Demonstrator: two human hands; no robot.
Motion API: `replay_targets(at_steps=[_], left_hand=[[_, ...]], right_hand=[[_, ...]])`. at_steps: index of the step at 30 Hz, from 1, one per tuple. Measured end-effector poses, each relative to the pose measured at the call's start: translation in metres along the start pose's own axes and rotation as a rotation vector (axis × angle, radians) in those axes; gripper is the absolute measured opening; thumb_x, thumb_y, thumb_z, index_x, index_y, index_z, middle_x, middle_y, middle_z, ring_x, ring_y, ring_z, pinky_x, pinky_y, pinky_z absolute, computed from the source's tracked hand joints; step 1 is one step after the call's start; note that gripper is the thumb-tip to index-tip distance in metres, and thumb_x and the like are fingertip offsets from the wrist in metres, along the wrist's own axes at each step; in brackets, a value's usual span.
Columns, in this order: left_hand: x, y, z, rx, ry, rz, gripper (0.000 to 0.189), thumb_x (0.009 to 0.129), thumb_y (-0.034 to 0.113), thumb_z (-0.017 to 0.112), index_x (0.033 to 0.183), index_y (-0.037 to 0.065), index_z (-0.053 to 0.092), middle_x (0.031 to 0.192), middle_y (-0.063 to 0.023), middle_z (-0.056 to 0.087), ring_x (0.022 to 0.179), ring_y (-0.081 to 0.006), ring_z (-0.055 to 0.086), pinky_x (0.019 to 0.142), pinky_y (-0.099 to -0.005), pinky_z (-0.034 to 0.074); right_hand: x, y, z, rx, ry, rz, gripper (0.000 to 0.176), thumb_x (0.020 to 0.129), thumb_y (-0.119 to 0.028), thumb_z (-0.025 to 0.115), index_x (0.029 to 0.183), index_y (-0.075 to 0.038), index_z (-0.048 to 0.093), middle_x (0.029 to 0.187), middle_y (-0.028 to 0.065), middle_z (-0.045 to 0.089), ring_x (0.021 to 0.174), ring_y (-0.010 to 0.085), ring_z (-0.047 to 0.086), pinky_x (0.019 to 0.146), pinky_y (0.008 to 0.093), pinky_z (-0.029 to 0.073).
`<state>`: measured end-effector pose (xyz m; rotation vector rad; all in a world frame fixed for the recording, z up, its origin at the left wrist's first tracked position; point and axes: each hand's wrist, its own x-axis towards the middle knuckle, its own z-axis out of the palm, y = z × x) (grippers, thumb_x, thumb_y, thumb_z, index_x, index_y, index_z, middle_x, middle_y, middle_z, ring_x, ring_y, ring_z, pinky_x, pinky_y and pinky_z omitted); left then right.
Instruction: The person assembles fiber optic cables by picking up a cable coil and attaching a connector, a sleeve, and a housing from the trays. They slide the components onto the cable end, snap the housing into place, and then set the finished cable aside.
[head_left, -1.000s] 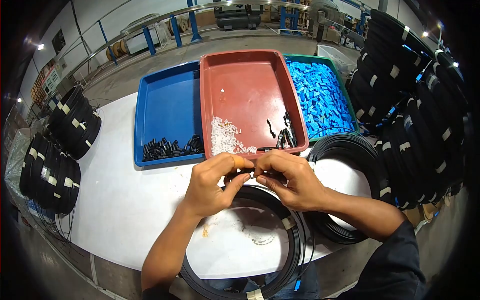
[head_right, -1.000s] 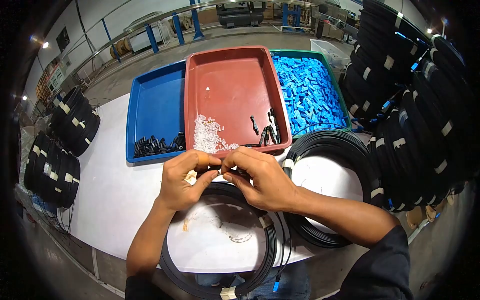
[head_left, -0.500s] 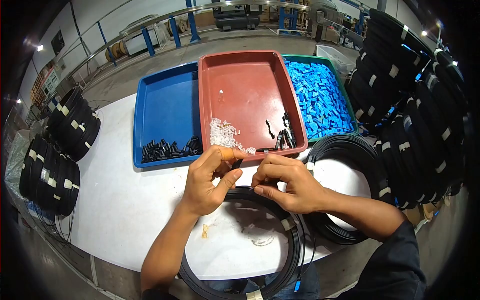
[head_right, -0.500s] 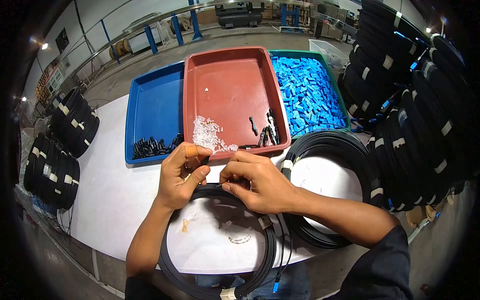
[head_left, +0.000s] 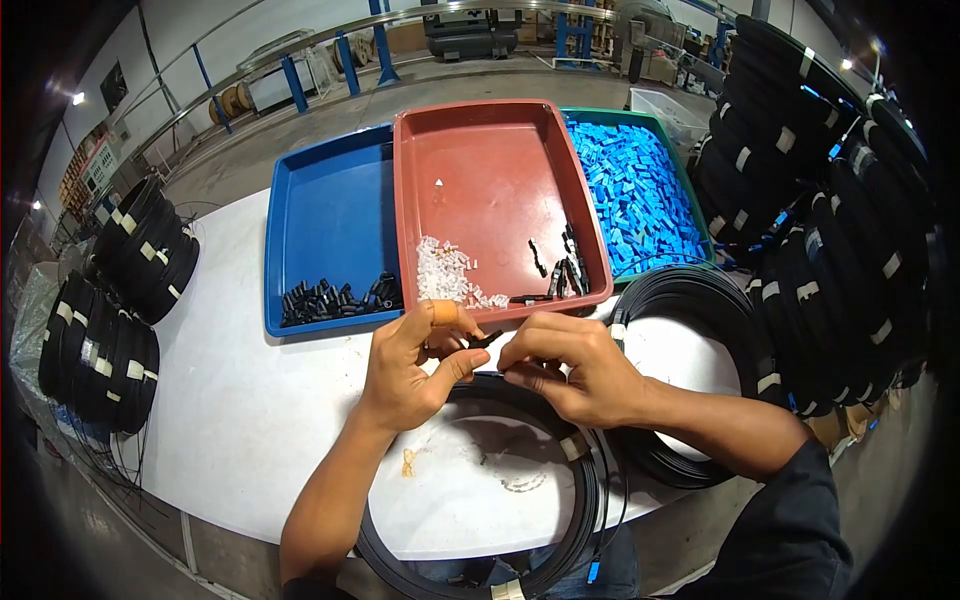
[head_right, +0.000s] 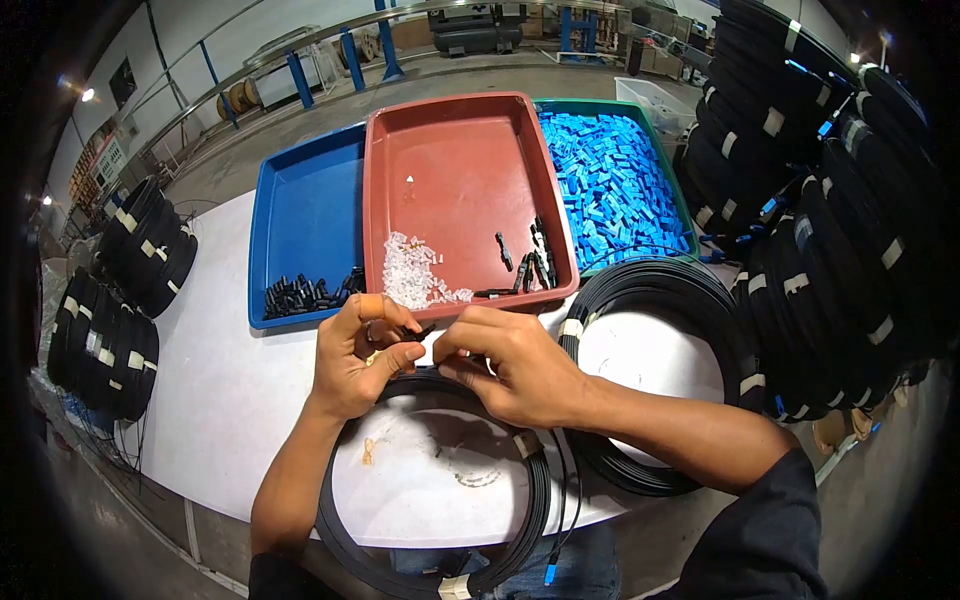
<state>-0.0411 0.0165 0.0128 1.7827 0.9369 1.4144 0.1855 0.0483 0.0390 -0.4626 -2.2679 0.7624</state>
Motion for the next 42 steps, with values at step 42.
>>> replay_targets(at_steps=[42], left_hand=[[-0.002,0.001,0.018,0.619,0.090,0.637,0.026,0.081,0.010,0.076,0.105,0.007,0.066,0.101,-0.0111,0.067,0.072,-0.0199,0.070,0.058,-0.0295,0.056]], right_hand=[[0.000,0.002,-0.005,0.381,0.106,0.468,0.013,0.090,-0.006,0.075,0.095,0.006,0.074,0.085,0.0049,0.062,0.076,0.0101,0.059,0.070,0.0243,0.047]])
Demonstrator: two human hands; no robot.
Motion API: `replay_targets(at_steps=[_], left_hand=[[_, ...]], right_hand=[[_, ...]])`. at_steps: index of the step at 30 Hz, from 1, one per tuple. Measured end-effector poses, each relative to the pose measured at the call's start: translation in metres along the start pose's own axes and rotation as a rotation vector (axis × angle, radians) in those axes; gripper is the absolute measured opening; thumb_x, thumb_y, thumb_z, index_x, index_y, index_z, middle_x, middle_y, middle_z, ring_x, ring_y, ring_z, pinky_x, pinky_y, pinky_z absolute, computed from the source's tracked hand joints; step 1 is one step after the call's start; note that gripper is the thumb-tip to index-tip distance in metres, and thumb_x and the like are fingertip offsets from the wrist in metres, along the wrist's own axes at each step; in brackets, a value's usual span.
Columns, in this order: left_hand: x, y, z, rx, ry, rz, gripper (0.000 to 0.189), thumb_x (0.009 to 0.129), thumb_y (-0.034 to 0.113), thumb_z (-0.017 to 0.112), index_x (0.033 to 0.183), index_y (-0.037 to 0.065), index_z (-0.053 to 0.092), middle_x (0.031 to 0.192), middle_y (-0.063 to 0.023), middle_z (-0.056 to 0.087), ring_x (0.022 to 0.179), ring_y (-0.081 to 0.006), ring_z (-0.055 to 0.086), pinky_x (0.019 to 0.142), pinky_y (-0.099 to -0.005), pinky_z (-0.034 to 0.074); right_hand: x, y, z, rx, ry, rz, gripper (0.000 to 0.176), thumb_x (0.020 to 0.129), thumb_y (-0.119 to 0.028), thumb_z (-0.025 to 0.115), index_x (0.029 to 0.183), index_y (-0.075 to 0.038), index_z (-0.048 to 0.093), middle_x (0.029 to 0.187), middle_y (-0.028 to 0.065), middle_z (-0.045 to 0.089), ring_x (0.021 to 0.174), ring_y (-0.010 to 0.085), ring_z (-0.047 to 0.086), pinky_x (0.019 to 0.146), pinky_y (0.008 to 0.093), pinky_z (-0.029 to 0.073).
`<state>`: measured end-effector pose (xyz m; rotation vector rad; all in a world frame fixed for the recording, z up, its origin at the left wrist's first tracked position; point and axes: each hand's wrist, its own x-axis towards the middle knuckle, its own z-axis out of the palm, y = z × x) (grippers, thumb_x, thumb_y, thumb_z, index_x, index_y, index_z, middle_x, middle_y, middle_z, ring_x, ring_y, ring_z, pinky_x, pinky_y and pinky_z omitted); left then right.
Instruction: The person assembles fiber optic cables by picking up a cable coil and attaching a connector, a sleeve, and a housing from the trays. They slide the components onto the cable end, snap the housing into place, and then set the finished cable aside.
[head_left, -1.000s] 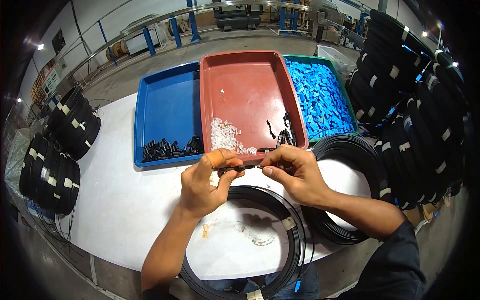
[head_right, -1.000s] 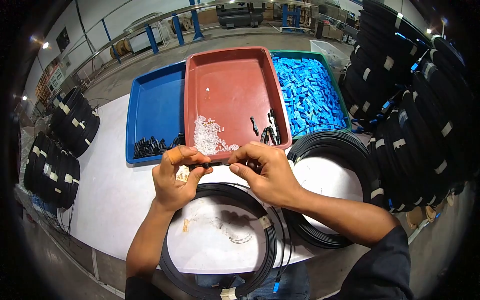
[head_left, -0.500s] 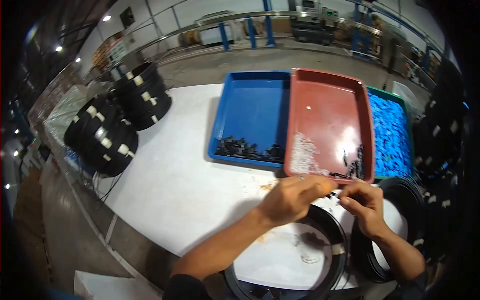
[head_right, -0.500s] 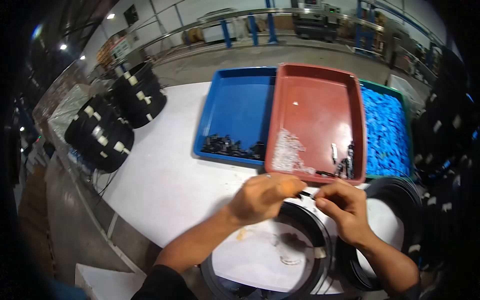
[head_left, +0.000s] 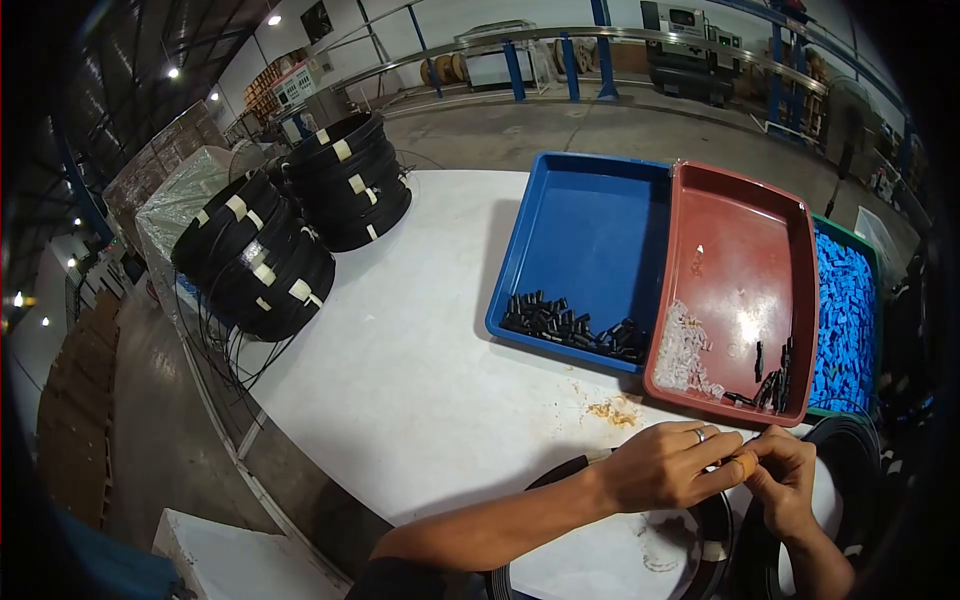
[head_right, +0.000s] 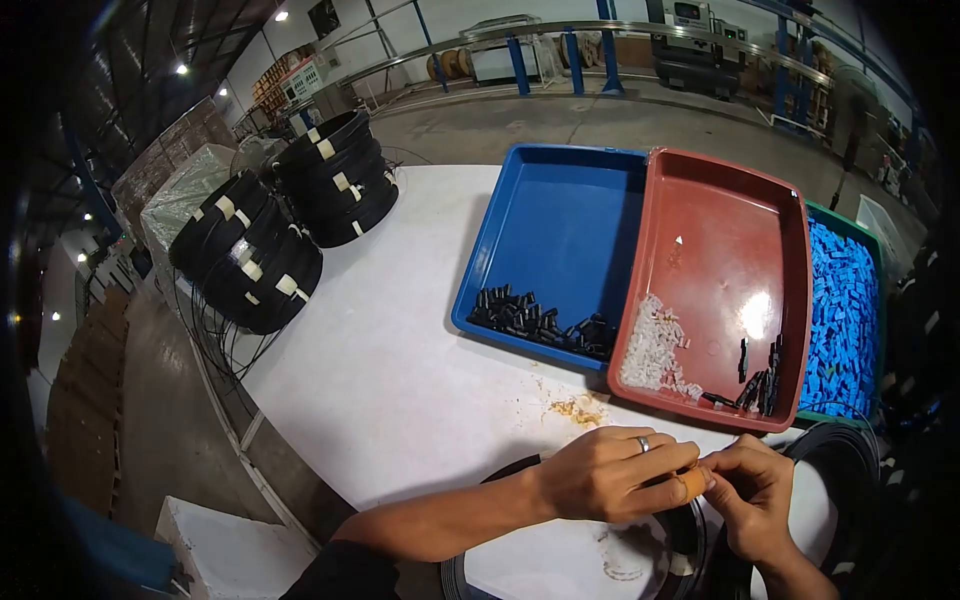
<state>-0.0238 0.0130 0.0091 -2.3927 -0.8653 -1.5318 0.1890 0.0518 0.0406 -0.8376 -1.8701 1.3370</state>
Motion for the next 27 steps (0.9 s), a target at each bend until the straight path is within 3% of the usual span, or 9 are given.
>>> replay_targets(at_steps=[3,6,13,15,21,25,27], left_hand=[[0.0003,0.0002,-0.0006,0.020,-0.015,-0.008,0.022,0.083,0.011,0.076,0.102,0.006,0.065,0.101,-0.0112,0.067,0.072,-0.0197,0.070,0.059,-0.0295,0.057],[0.0017,-0.0008,-0.0010,0.019,0.027,-0.004,0.018,0.088,0.011,0.068,0.105,0.005,0.066,0.098,-0.0123,0.067,0.071,-0.0217,0.067,0.059,-0.0319,0.055],[0.0056,0.0026,-0.0058,0.098,0.008,0.087,0.020,0.084,0.009,0.069,0.103,0.005,0.066,0.097,-0.0128,0.068,0.073,-0.0217,0.068,0.060,-0.0316,0.056],[0.0044,0.0027,-0.0059,0.119,-0.024,0.053,0.019,0.082,0.014,0.074,0.097,0.009,0.064,0.099,-0.0106,0.068,0.077,-0.0212,0.071,0.063,-0.0300,0.058],[0.0024,-0.0043,-0.0050,0.068,-0.004,0.034,0.020,0.081,0.012,0.073,0.098,0.007,0.064,0.099,-0.0100,0.067,0.079,-0.0222,0.071,0.066,-0.0309,0.059],[0.0038,-0.0054,-0.0049,0.042,0.020,0.071,0.021,0.081,0.011,0.074,0.099,0.007,0.064,0.097,-0.0097,0.066,0.078,-0.0225,0.071,0.063,-0.0315,0.059],[0.0035,-0.0028,-0.0065,0.041,-0.013,0.058,0.021,0.081,0.011,0.073,0.099,0.006,0.064,0.096,-0.0096,0.066,0.078,-0.0225,0.071,0.062,-0.0315,0.059]], right_hand=[[-0.0010,-0.0016,-0.0047,0.157,-0.023,0.151,0.013,0.090,-0.005,0.075,0.095,0.006,0.074,0.084,0.0055,0.062,0.076,0.0099,0.058,0.069,0.0231,0.046],[-0.0008,-0.0005,-0.0056,0.115,-0.017,0.134,0.012,0.089,-0.004,0.076,0.096,0.006,0.076,0.083,0.0044,0.061,0.075,0.0091,0.056,0.068,0.0225,0.044],[-0.0029,-0.0065,-0.0025,0.098,0.016,0.187,0.012,0.087,-0.003,0.076,0.098,0.004,0.077,0.082,0.0031,0.060,0.074,0.0083,0.055,0.066,0.0221,0.043],[-0.0028,-0.0092,-0.0028,0.131,0.011,0.237,0.013,0.087,-0.003,0.077,0.098,0.003,0.077,0.080,0.0016,0.058,0.069,0.0075,0.054,0.061,0.0211,0.041],[-0.0020,-0.0043,-0.0070,0.230,-0.011,0.297,0.015,0.087,-0.005,0.078,0.099,0.003,0.078,0.079,-0.0010,0.055,0.061,0.0064,0.048,0.053,0.0216,0.037],[-0.0018,-0.0072,-0.0073,0.214,-0.023,0.334,0.014,0.087,-0.006,0.078,0.098,0.003,0.078,0.080,-0.0010,0.054,0.061,0.0062,0.048,0.053,0.0216,0.037],[-0.0024,-0.0027,-0.0059,0.142,-0.017,0.239,0.013,0.088,-0.006,0.077,0.098,0.002,0.078,0.081,-0.0002,0.054,0.067,0.0074,0.050,0.058,0.0222,0.039]])
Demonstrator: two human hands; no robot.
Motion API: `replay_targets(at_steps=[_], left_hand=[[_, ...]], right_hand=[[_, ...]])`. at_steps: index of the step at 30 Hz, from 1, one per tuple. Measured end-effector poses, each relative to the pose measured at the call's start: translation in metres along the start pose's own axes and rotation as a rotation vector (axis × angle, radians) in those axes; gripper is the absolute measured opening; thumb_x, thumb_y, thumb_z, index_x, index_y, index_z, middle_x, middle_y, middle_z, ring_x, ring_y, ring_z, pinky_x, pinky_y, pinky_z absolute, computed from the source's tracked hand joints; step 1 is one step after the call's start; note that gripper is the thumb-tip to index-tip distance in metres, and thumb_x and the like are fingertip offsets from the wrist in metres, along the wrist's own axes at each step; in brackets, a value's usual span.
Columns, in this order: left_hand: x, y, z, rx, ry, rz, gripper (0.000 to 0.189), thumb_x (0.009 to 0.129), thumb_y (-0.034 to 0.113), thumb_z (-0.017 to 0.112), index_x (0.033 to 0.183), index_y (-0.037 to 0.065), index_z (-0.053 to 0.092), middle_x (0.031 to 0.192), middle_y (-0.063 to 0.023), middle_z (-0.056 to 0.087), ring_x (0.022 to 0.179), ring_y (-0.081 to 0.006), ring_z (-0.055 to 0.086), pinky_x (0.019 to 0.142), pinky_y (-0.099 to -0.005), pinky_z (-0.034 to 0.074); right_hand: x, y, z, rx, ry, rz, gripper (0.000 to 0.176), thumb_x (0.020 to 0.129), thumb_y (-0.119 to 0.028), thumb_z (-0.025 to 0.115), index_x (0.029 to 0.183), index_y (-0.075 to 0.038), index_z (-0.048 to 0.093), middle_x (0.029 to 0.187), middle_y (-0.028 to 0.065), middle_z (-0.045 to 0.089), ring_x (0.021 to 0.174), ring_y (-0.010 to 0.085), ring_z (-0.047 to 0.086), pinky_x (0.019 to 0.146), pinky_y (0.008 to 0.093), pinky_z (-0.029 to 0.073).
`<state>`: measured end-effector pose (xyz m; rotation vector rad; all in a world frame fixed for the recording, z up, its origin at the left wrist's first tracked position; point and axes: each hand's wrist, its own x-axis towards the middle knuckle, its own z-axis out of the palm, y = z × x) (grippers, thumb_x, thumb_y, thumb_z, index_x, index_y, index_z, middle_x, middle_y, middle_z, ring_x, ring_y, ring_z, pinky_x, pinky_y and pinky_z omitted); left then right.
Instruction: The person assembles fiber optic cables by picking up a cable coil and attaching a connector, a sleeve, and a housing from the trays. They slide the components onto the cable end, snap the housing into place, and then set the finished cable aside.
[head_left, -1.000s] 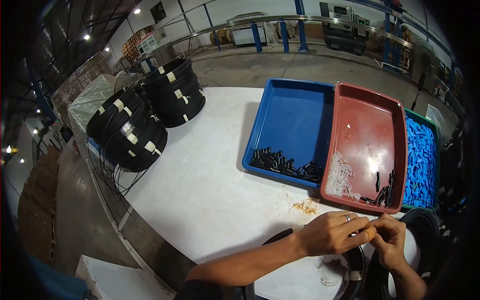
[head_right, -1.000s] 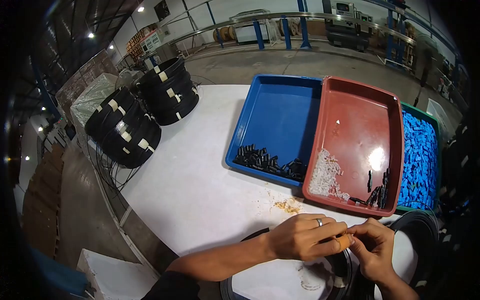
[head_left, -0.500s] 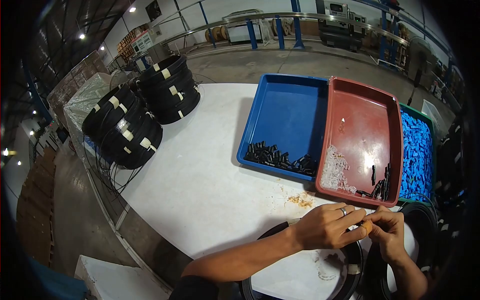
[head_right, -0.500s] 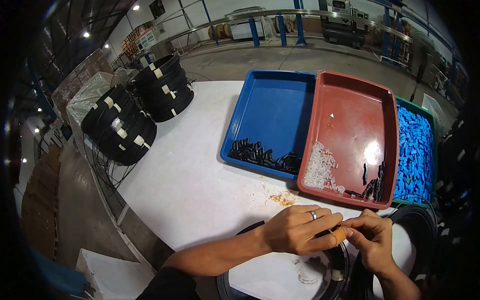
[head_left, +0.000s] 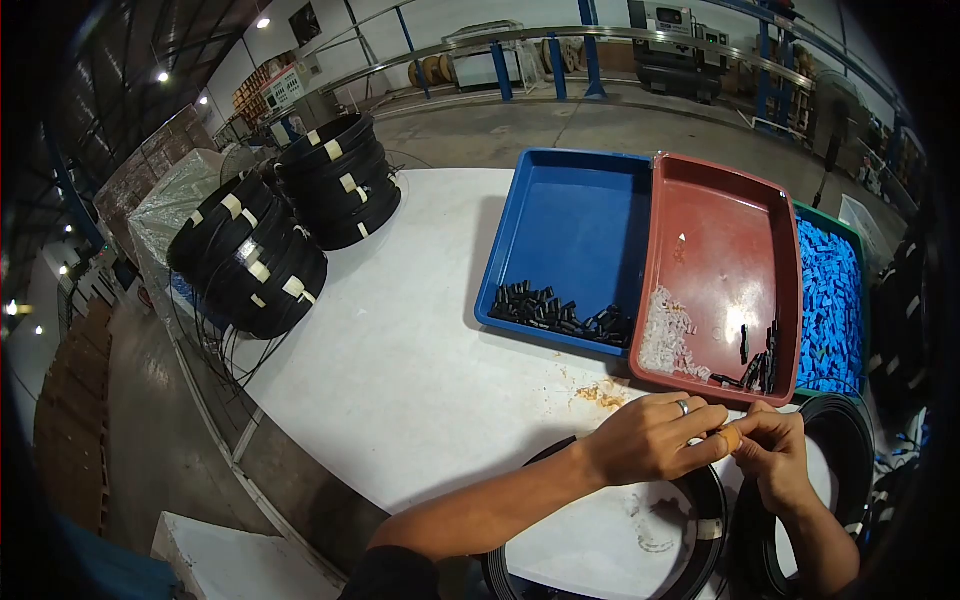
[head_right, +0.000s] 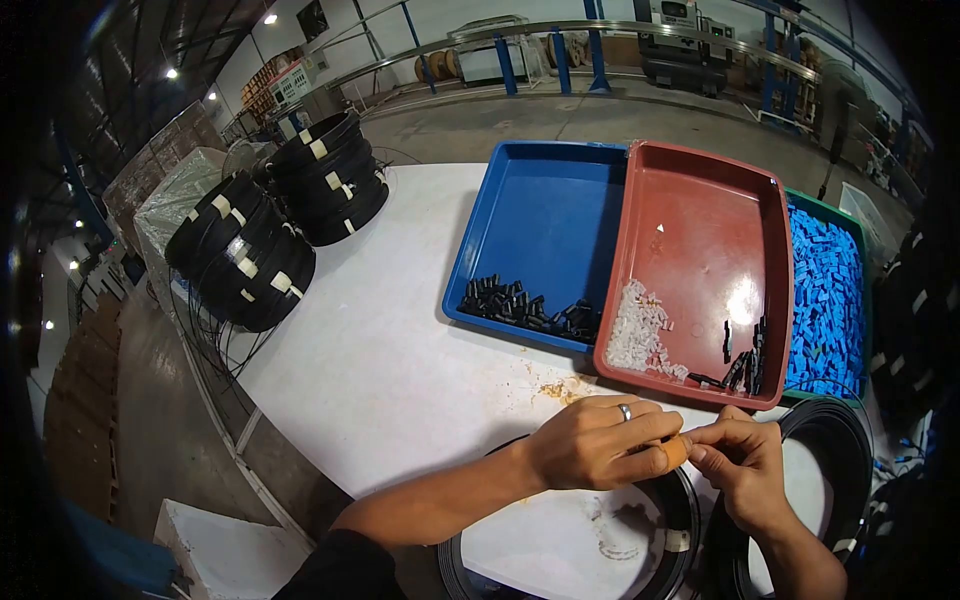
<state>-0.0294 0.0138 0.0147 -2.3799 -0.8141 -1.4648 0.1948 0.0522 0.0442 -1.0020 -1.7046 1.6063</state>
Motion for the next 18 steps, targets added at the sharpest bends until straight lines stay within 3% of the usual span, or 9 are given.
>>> replay_targets(at_steps=[5,8,10,13,18], left_hand=[[-0.002,0.001,0.003,-0.080,-0.044,-0.088,0.026,0.080,0.006,0.075,0.104,0.004,0.064,0.100,-0.0115,0.068,0.078,-0.0256,0.071,0.062,-0.0326,0.059],[0.001,0.003,-0.001,-0.289,-0.064,-0.237,0.038,0.077,0.001,0.078,0.112,0.001,0.063,0.106,-0.0144,0.071,0.085,-0.0285,0.074,0.071,-0.0339,0.061],[0.004,0.002,-0.006,-0.595,-0.059,-0.468,0.046,0.077,-0.002,0.079,0.119,0.000,0.061,0.105,-0.0165,0.074,0.092,-0.0289,0.076,0.081,-0.0349,0.061],[0.000,-0.004,-0.007,-0.725,-0.091,-0.630,0.045,0.079,0.001,0.080,0.120,-0.001,0.061,0.099,-0.0167,0.075,0.096,-0.0262,0.076,0.087,-0.0345,0.060],[0.000,-0.004,-0.003,-0.639,-0.062,-0.587,0.029,0.077,0.005,0.084,0.101,-0.001,0.070,0.091,-0.0126,0.076,0.083,-0.0215,0.076,0.076,-0.0304,0.059]], right_hand=[[-0.001,0.004,0.006,-0.238,0.082,-0.166,0.011,0.090,-0.003,0.073,0.098,0.002,0.076,0.083,0.0026,0.055,0.076,0.0102,0.052,0.066,0.0241,0.041],[-0.003,-0.002,0.014,-0.317,0.111,-0.243,0.009,0.090,-0.001,0.071,0.097,0.003,0.075,0.083,0.0036,0.054,0.077,0.0114,0.052,0.068,0.0256,0.041],[-0.004,-0.003,0.016,-0.337,0.132,-0.264,0.008,0.090,0.000,0.070,0.096,0.003,0.075,0.082,0.0037,0.054,0.077,0.0117,0.051,0.067,0.0262,0.041],[-0.003,0.003,0.016,-0.359,0.168,-0.283,0.008,0.088,0.002,0.070,0.095,0.003,0.074,0.080,0.0048,0.053,0.075,0.0137,0.051,0.066,0.0279,0.041],[-0.005,0.006,0.018,-0.558,0.186,-0.447,0.014,0.082,0.007,0.071,0.094,0.002,0.074,0.075,0.0086,0.053,0.068,0.0182,0.051,0.062,0.0304,0.039]])
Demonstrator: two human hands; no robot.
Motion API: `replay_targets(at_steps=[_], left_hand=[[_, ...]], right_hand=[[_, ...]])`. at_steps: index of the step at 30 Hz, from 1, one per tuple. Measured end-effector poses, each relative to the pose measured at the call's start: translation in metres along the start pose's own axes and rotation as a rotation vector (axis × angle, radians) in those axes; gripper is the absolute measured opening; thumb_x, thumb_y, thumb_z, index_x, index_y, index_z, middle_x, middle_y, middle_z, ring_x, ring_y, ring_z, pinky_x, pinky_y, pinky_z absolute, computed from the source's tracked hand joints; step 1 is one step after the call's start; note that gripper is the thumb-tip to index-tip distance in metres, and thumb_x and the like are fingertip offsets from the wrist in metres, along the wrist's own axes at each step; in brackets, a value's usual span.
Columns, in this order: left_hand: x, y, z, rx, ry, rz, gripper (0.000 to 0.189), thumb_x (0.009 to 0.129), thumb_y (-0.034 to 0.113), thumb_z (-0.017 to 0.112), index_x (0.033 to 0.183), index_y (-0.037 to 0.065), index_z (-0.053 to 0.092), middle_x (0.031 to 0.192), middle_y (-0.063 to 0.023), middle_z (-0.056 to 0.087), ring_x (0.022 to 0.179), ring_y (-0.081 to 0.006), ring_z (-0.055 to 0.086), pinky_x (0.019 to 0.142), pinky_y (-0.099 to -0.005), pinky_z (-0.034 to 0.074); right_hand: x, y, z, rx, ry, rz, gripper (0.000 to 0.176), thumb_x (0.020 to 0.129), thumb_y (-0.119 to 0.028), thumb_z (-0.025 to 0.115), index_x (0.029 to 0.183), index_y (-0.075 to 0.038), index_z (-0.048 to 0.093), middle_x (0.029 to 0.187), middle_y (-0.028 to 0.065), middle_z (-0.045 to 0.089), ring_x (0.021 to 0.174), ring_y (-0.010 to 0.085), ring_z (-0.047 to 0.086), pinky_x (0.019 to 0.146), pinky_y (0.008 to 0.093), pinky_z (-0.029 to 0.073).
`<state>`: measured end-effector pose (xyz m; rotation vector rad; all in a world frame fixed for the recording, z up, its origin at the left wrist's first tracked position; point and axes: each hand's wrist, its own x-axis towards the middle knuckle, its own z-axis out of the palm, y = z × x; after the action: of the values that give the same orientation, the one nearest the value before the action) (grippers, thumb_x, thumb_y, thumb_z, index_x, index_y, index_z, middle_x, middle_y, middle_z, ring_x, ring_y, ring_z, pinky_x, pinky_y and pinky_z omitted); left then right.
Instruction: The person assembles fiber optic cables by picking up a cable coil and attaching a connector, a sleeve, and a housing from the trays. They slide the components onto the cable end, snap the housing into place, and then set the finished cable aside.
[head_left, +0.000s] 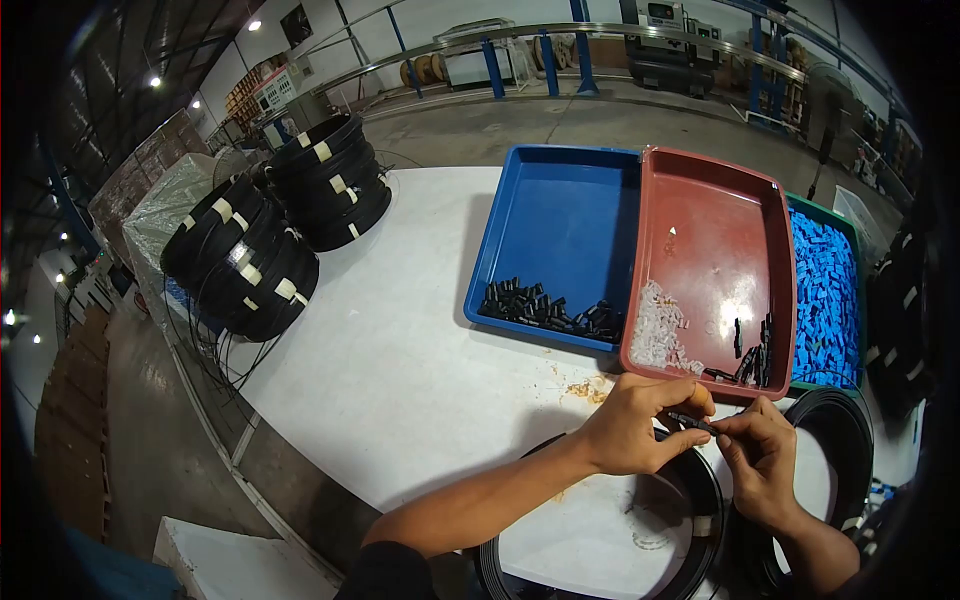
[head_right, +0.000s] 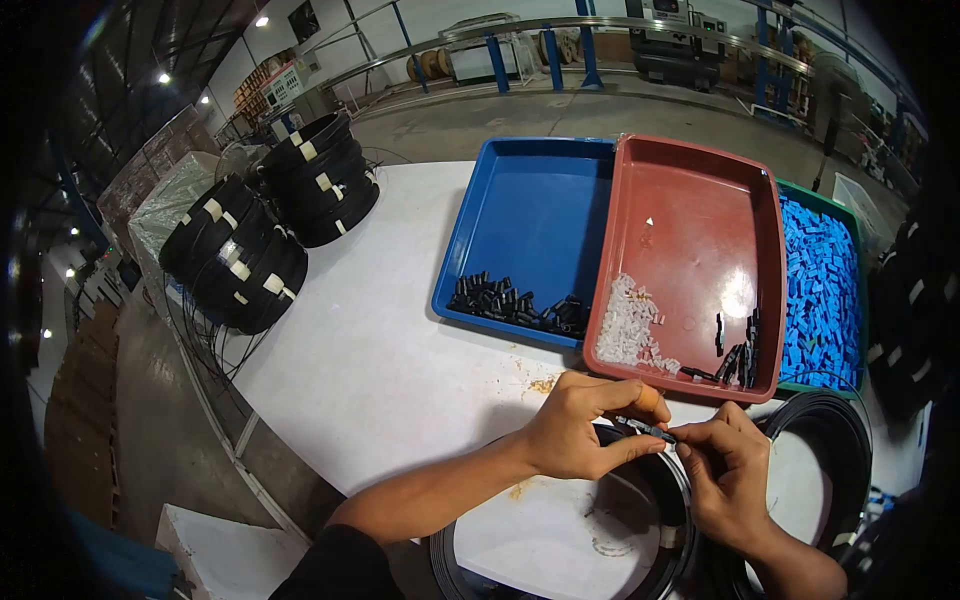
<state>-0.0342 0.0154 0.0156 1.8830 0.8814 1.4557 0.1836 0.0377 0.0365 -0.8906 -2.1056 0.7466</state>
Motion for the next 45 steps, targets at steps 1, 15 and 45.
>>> replay_targets(at_steps=[1,15,45], left_hand=[[0.000,0.003,0.000,0.030,0.013,-0.006,0.024,0.077,0.005,0.085,0.096,-0.001,0.071,0.088,-0.0118,0.076,0.079,-0.0207,0.075,0.073,-0.0299,0.058],[-0.003,0.009,0.008,0.167,0.084,0.099,0.014,0.077,0.002,0.082,0.088,0.000,0.073,0.083,-0.0096,0.075,0.072,-0.0191,0.074,0.065,-0.0287,0.058],[0.001,0.016,0.000,0.106,0.097,-0.012,0.008,0.080,-0.001,0.081,0.086,-0.001,0.075,0.083,-0.0092,0.077,0.073,-0.0120,0.073,0.068,-0.0256,0.059]], right_hand=[[-0.001,0.001,0.000,0.000,0.000,0.002,0.014,0.082,0.007,0.071,0.094,0.002,0.074,0.075,0.0086,0.053,0.068,0.0182,0.051,0.062,0.0304,0.039],[-0.001,0.000,0.005,-0.059,0.062,-0.074,0.018,0.075,0.012,0.074,0.089,0.002,0.073,0.075,0.0089,0.052,0.064,0.0208,0.052,0.058,0.0322,0.039],[0.003,0.002,-0.001,0.005,0.118,-0.187,0.030,0.073,0.009,0.080,0.097,-0.001,0.064,0.106,0.0138,0.063,0.080,0.0201,0.066,0.067,0.0291,0.054]])
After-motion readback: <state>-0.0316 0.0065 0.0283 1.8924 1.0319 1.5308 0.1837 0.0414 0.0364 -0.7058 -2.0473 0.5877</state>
